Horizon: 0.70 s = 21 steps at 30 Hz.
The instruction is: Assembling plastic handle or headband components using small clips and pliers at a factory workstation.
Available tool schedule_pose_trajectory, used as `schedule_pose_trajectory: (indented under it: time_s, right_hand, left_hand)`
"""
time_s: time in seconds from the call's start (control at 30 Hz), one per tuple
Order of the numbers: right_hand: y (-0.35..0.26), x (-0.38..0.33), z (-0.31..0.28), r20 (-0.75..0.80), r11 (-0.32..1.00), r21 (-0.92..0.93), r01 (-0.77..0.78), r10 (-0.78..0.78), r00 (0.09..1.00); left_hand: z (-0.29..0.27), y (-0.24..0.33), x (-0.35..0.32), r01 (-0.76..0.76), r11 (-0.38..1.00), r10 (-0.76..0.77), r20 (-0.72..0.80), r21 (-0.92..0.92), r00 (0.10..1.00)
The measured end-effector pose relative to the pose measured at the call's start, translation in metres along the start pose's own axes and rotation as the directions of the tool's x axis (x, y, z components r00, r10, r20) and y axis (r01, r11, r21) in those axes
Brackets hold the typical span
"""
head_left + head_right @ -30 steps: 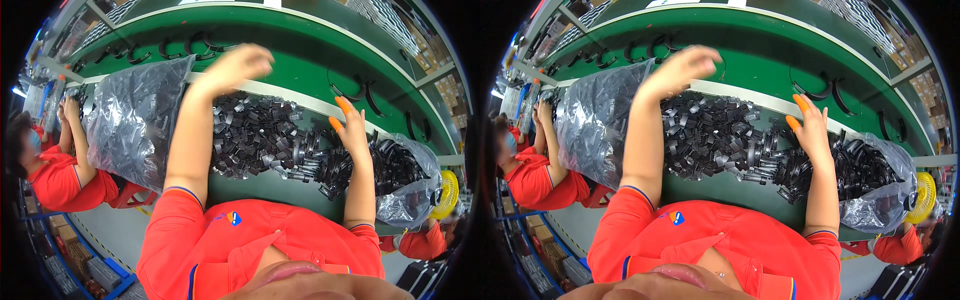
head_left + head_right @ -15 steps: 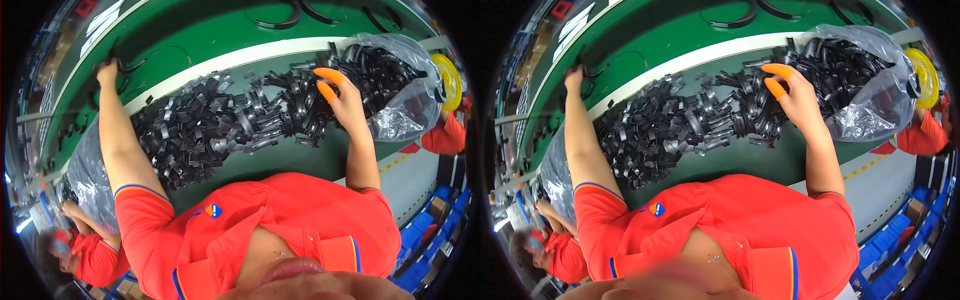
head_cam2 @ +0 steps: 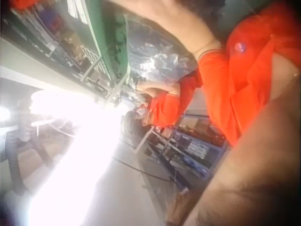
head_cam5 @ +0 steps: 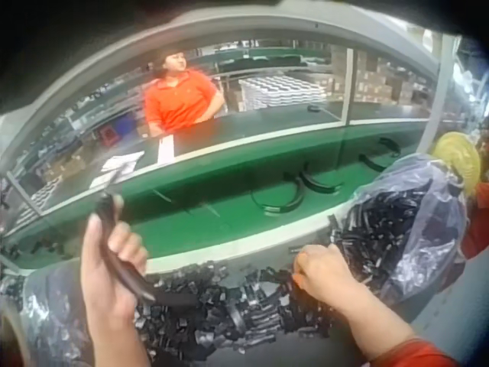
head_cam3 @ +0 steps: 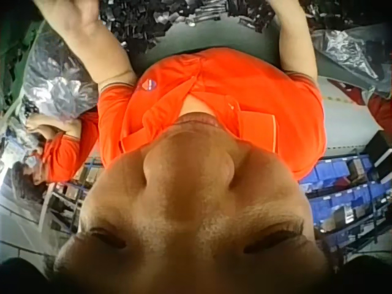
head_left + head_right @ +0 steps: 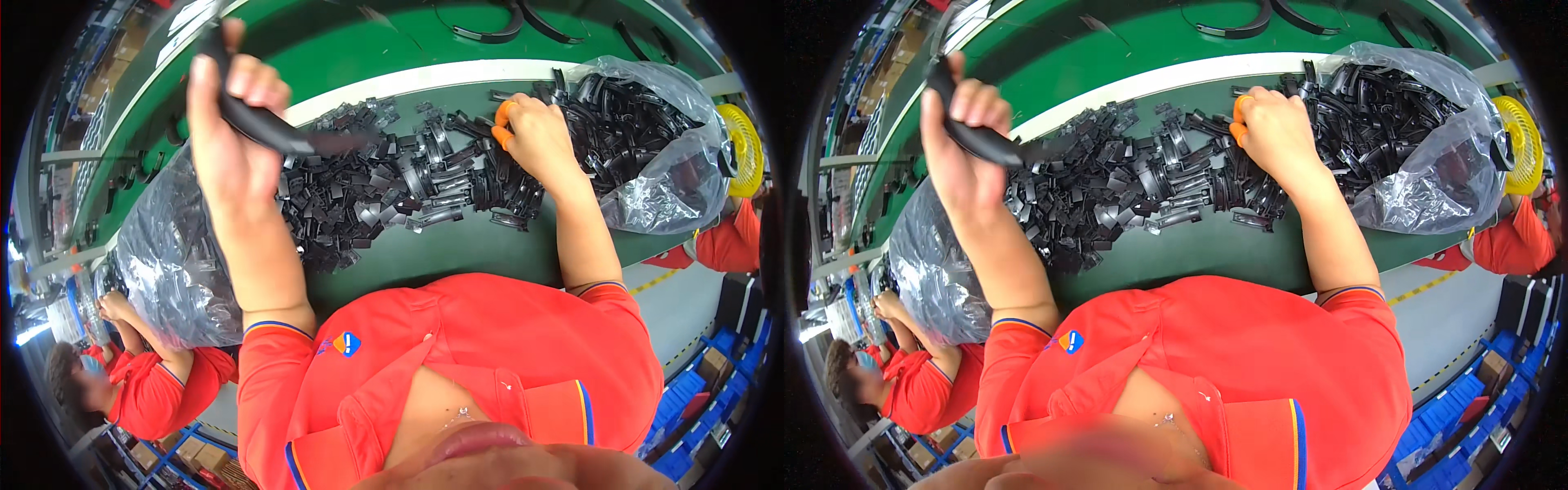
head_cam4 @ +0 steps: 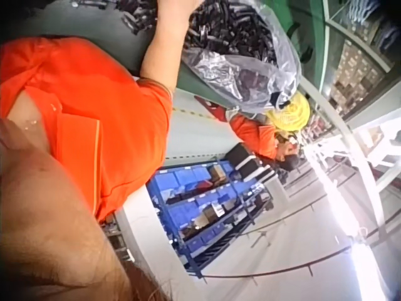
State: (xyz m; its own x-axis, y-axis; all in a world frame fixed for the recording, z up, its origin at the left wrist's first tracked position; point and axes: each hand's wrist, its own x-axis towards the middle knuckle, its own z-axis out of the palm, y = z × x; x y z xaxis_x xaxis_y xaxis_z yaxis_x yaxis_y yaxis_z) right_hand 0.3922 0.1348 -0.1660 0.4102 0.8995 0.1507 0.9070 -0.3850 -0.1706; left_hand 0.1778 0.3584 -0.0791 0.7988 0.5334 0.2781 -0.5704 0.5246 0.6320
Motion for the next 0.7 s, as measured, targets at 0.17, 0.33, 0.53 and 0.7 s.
schedule_pose_trajectory:
  time_s: [0.17, 0.33, 0.53, 0.7]
  right_hand:
    - [0.016, -0.005, -0.018, 0.000, 0.948, 0.271, -0.164, 0.171, 0.985]
    - [-0.012, -0.004, -0.059, 0.025, 0.494, 0.867, -0.064, 0.086, 0.996]
    - [-0.078, 0.000, -0.068, -0.060, 0.273, 0.953, 0.130, -0.253, 0.966]
    - [-0.100, 0.012, -0.048, 0.074, -0.082, 0.993, -0.083, -0.102, 0.992]
  left_hand:
    - [0.018, -0.042, -0.053, 0.147, 0.901, -0.064, -0.211, 0.408, 0.975]
    - [0.016, -0.051, -0.072, 0.262, 0.900, -0.210, -0.180, 0.348, 0.961]
    - [0.013, -0.053, -0.072, 0.270, 0.937, -0.230, -0.189, 0.222, 0.955]
    - [0.024, -0.055, -0.067, 0.220, 0.956, -0.143, -0.349, 0.193, 0.926]
